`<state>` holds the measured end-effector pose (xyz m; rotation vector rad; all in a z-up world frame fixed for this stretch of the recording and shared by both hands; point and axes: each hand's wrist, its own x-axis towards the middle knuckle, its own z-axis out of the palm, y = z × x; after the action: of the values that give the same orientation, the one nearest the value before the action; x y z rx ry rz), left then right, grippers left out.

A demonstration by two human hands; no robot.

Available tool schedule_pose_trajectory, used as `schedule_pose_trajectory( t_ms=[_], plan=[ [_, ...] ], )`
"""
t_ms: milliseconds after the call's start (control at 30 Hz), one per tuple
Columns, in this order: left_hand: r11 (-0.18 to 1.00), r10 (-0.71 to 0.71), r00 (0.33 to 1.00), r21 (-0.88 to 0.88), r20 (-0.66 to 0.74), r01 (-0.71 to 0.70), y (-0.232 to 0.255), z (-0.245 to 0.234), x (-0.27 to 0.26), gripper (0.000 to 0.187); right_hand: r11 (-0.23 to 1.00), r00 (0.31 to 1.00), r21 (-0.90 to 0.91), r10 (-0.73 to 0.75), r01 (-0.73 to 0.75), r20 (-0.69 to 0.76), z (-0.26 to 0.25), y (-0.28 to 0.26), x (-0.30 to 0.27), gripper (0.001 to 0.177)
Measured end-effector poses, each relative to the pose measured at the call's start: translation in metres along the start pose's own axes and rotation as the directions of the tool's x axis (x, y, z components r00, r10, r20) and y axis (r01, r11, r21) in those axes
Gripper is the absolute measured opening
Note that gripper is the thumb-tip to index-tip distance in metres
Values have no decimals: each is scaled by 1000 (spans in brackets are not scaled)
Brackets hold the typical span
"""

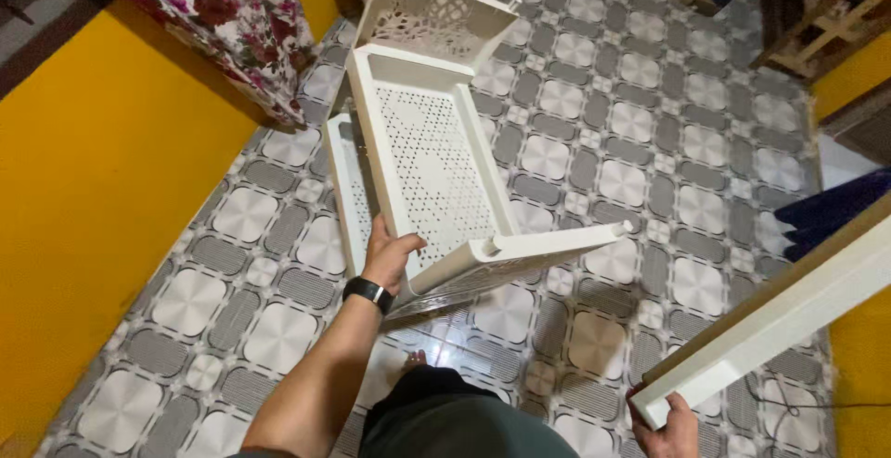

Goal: The person assembles a white plastic storage unit by connecting multiple perforated panels and trays. They align the pieces, snap them together, and stack the trays to form a multi-tiered organizer.

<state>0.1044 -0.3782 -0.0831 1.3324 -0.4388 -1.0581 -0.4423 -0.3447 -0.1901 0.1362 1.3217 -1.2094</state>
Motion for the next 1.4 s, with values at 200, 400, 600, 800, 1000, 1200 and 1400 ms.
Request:
schedule_pose_trajectory(
  t_ms=[200,400,600,800,1000,1200,1400],
  plan=[
    [983,69,997,169,18,-71,-8,16,-53,66,923,967,-296,-207,244,149,-65,-42,-30,36],
    [936,-38,999,350,-9,39,-14,15,-99,67,929,955,-220,-291,298,62,-112,-91,-35,34],
    [933,-95,991,354,90,58,-26,-1,-128,64,700,865,-522,-471,487,175,-88,-191,-51,45],
    [947,-144,976,310,165,87,-36,-13,-145,62,483,883,-751,-363,450,296,-6,-218,-95,48],
    [938,-341,910,27,236,345,-80,-51,-100,51,308,900,-846,-152,435,408,47,-158,-84,42],
    [998,-20,937,58,348,0,-83,-80,-65,41,242,933,-904,-16,352,358,113,-109,-96,54],
    [997,-77,903,50,424,61,-25,-115,-66,50,215,969,-945,-72,248,238,160,-75,-148,58]
  ],
)
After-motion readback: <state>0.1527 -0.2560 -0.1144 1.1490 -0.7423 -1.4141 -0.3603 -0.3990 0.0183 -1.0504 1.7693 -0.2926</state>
